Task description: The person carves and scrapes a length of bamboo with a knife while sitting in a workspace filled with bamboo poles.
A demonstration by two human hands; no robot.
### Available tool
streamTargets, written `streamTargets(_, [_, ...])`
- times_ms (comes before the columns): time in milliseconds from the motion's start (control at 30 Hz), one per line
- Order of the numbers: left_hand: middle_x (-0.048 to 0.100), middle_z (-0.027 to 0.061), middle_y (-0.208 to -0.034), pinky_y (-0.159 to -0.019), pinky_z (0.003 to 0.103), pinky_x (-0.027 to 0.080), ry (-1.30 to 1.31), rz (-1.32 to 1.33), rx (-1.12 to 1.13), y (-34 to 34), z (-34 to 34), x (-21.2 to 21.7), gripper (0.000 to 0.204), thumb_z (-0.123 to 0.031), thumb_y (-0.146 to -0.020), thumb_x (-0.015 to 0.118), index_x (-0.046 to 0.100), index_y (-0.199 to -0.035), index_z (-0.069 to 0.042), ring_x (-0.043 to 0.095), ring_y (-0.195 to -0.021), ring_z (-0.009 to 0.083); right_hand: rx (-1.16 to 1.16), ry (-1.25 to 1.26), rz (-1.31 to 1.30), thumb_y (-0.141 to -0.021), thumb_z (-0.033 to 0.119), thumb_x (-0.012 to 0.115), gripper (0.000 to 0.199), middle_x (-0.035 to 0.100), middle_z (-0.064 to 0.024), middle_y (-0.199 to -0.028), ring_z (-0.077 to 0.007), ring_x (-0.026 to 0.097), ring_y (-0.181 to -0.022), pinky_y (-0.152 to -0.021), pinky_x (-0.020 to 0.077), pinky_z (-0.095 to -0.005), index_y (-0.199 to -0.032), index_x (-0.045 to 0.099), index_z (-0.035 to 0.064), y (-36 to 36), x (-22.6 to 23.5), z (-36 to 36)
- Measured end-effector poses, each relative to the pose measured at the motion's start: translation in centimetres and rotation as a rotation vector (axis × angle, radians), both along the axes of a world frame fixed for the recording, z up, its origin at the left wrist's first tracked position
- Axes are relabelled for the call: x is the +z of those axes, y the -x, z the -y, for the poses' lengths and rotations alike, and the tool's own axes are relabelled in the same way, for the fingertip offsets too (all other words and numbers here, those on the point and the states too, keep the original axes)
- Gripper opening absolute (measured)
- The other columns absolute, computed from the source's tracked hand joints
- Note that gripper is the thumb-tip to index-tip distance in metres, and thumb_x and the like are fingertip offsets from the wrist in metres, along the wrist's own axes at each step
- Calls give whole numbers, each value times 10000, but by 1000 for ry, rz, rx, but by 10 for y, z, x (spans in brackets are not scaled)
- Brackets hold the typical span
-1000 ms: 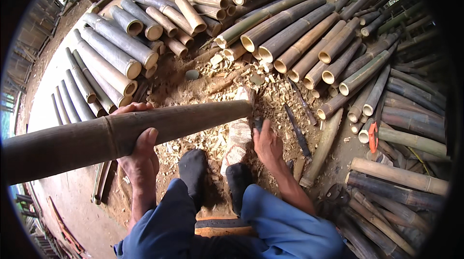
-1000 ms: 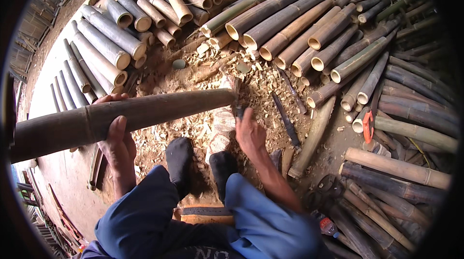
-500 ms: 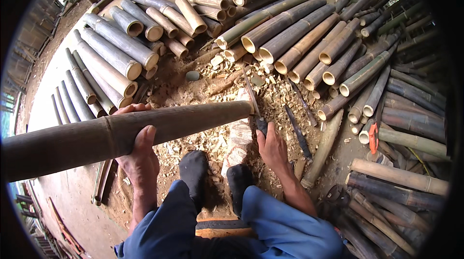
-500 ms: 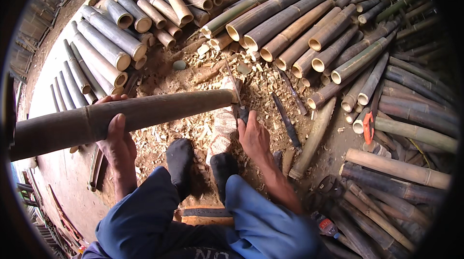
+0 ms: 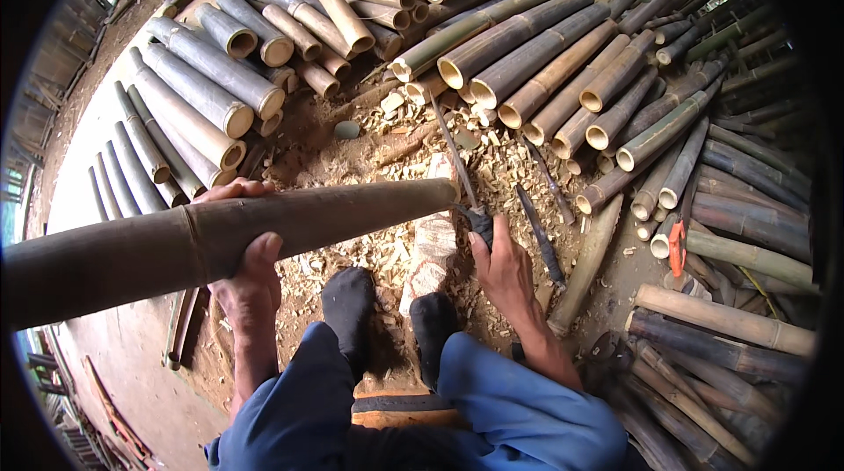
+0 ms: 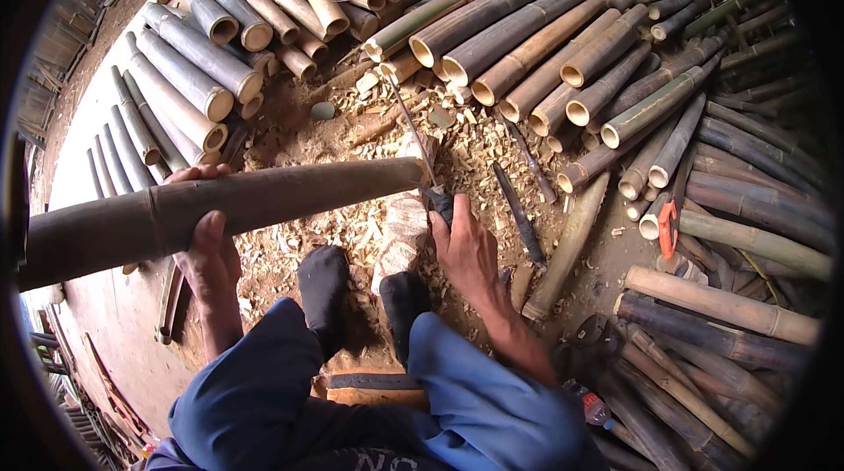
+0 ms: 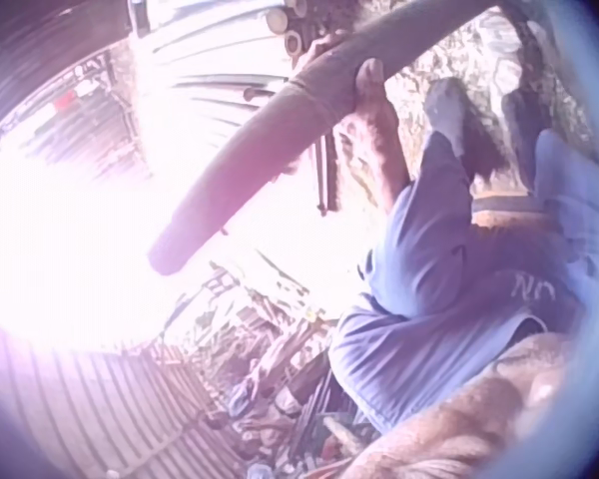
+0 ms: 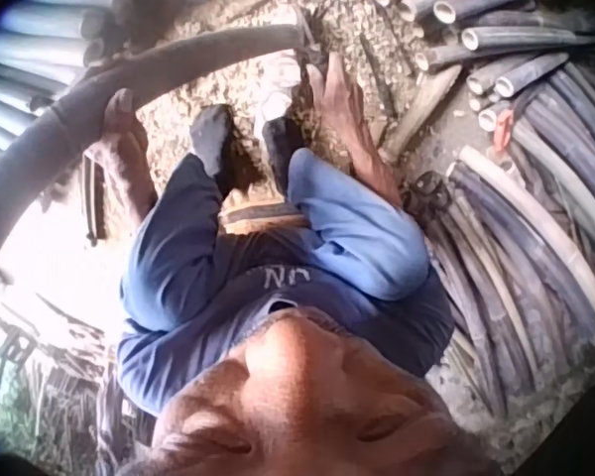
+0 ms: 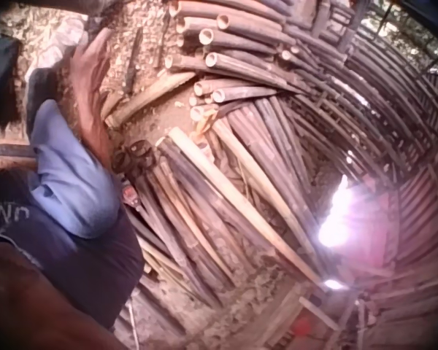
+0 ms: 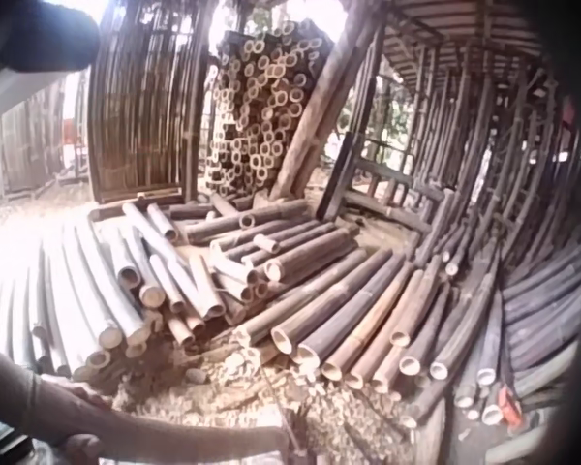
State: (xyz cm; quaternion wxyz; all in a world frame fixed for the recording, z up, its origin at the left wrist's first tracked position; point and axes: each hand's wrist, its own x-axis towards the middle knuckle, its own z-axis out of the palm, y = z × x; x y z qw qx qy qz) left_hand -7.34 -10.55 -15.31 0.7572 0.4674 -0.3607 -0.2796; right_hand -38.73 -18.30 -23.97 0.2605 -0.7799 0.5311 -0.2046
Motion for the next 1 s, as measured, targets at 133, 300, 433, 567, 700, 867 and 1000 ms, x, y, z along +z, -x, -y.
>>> streamTargets(133, [622, 157, -1247, -1131, 471, 447, -12, -25, 10, 4, 2, -3, 606, -85, -825, 763, 493, -1359, 7, 610, -1239, 307, -43, 111, 186, -1037, 242, 574, 286, 654, -245, -735, -452, 674, -643, -533, 527, -505, -1143, 468, -1, -6, -7, -8])
streamTargets(300, [626, 176, -1258, -1115, 459, 462, -5, -15, 37, 5, 7, 3, 588, -70, -834, 745, 494, -1357, 22, 619, -1223, 299, -69, -116, -304, -1039, 284, 563, 277, 696, -246, -759, -467, 686, -670, -551, 534, -518, -1085, 453, 34, 11, -40, 14])
streamTargets(433, [640, 196, -1239, -1090, 441, 482, -57, -38, 91, 7, 5, -1, 570, -74, -839, 732, 498, -1347, 35, 635, -1189, 291, -59, -91, -25, -1031, 250, 566, 327, 685, -241, -814, -467, 672, -692, -601, 535, -527, -1214, 465, -2, -5, 2, -3])
streamTargets(567, [651, 186, -1204, -1073, 430, 493, -79, -73, 150, 18, 8, 5, 563, -60, -819, 745, 515, -1325, 29, 644, -1158, 281, -129, -39, 54, -1031, 246, 584, 291, 679, -253, -788, -461, 673, -646, -531, 536, -520, -1137, 456, 6, -8, -33, -13])
streamTargets(700, [659, 182, -1185, -1062, 424, 500, -87, -54, 186, 22, 9, 11, 562, -67, -823, 752, 519, -1325, 34, 657, -1130, 276, -133, -127, -240, -1041, 291, 566, 314, 673, -232, -770, -447, 704, -706, -588, 553, -521, -1124, 437, 17, 8, -45, 0])
streamTargets(867, [656, 193, -1196, -1042, 407, 506, -138, -38, 225, 17, 5, 4, 560, -109, -857, 739, 509, -1342, 53, 662, -1111, 269, -84, -22, 36, -1038, 267, 575, 302, 664, -237, -774, -446, 697, -696, -562, 539, -516, -1127, 442, 11, -9, -18, -13])
streamTargets(1000, [644, 180, -1204, -1035, 392, 505, -149, 2, 243, 24, 5, 9, 563, -117, -864, 742, 510, -1348, 52, 643, -1113, 247, -111, -132, -145, -1035, 250, 574, 302, 678, -238, -775, -450, 702, -692, -592, 542, -538, -1167, 429, 20, -2, -55, -3])
